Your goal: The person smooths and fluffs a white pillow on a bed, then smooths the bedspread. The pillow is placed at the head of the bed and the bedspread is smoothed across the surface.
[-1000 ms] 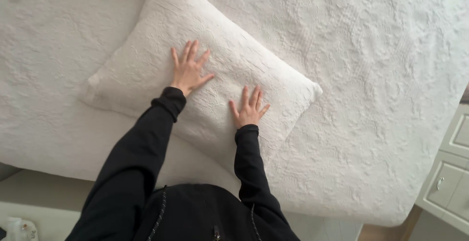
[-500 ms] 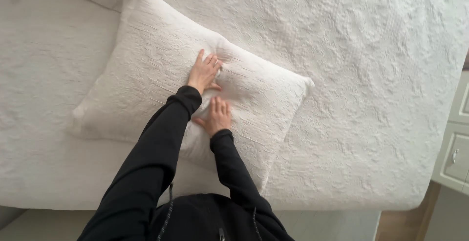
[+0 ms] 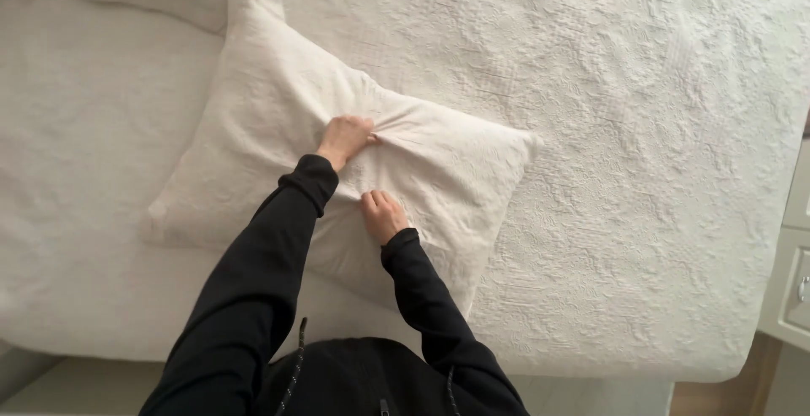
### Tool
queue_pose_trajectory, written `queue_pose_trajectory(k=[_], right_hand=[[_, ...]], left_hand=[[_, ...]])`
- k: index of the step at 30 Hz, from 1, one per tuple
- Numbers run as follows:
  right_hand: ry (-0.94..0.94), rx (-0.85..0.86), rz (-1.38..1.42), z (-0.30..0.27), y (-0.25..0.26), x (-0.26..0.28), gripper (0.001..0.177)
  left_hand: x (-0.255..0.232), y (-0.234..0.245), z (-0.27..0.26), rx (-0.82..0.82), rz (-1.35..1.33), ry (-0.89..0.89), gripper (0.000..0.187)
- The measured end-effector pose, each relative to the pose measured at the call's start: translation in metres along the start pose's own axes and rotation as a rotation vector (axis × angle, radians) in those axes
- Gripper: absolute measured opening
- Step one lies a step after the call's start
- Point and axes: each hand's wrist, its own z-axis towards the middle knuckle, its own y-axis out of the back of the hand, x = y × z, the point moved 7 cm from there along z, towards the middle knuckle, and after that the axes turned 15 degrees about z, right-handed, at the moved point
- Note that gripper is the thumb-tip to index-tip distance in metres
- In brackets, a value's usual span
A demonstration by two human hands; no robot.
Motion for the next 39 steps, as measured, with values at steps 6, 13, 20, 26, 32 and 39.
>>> queue_pose_trajectory(k=[6, 13, 20, 26, 32, 39], right_hand=[[0.255, -0.017, 0.027, 0.001, 0.005, 0.047, 0.013], [0.568, -0.054, 0.062, 0.025, -0.001, 0.077, 0.017], [0.769, -0.057, 0.156, 0.085, 0.005, 0.188, 0.022], [0.841, -0.001, 0.232, 0.11, -0.062, 0.223, 0.022], [0.812, -0.036, 0.202, 0.172, -0.104, 0.275, 0.02], [0.298, 0.065, 0.15, 0.191, -0.224, 0.263, 0.037]], left_hand=[[0.066, 0.119, -0.117, 0.13, -0.151, 0.308, 0.046], [0.094, 0.177, -0.255, -0.245, -0.333, 0.789, 0.044], [0.141, 0.173, -0.362, -0.333, -0.353, 1.064, 0.044], [0.2, 0.161, -0.411, -0.336, -0.349, 1.118, 0.044], [0.283, 0.169, -0.438, -0.387, -0.371, 1.132, 0.044], [0.347, 0.141, -0.457, -0.268, -0.146, 1.077, 0.024]])
